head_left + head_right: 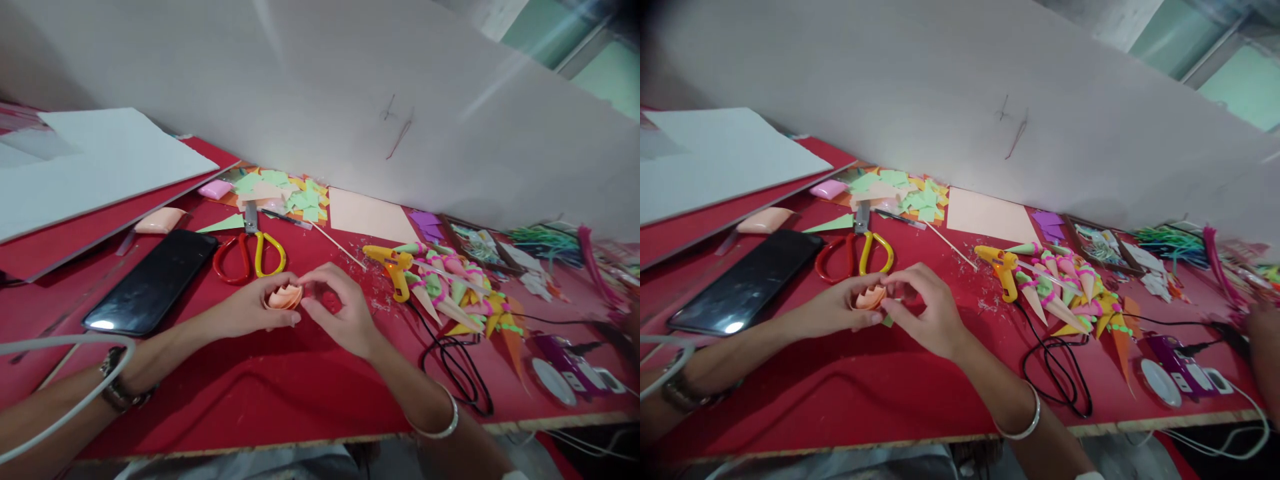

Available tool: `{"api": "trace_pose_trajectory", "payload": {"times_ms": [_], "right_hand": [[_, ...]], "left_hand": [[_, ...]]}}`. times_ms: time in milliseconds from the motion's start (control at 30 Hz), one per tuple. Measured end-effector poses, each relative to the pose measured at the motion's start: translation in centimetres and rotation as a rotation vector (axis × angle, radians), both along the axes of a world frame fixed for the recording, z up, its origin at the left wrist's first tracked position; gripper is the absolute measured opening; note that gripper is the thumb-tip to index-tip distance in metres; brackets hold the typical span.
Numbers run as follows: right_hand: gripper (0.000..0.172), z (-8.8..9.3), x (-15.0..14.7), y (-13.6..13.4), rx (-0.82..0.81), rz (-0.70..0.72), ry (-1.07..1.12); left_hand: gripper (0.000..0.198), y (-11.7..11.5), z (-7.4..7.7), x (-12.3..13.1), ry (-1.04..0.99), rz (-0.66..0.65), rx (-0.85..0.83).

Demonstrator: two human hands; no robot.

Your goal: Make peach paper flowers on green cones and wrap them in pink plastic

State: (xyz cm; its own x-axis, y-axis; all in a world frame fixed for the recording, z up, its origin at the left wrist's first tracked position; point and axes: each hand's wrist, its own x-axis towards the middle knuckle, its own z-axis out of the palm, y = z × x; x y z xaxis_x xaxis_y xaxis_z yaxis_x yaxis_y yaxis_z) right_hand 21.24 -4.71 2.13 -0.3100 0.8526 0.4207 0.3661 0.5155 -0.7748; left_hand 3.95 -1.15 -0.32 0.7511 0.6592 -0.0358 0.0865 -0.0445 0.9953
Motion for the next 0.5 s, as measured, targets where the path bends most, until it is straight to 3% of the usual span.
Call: {"api": "trace_pose_trajectory", "payload": {"times_ms": [133,300,400,500], "right_hand": [[0.010,-0.3,-0.1,-0.4,-0.019,-0.010,-0.019],[0.009,0.0,-0.3,-0.7,-0.017,-0.035,0.026],[0.008,0.1,-0.1,-0.5,-0.073,-0.053,0.116],[0.007,0.0,0.7,-0.2,-0.114,-0.122,0.211]], "left_hand": [[0.026,-0.2,0.5,0.5,0.055,0.057,0.223],[0.040,-0.7,1.6,0.2,0.209,0.083,0.353],[0.063,-1.1,2.6,-1.2,0.334,0.093,0.430],[0.061,-0.7,3.1,-3.9,0.461,0.216,0.592]]}}
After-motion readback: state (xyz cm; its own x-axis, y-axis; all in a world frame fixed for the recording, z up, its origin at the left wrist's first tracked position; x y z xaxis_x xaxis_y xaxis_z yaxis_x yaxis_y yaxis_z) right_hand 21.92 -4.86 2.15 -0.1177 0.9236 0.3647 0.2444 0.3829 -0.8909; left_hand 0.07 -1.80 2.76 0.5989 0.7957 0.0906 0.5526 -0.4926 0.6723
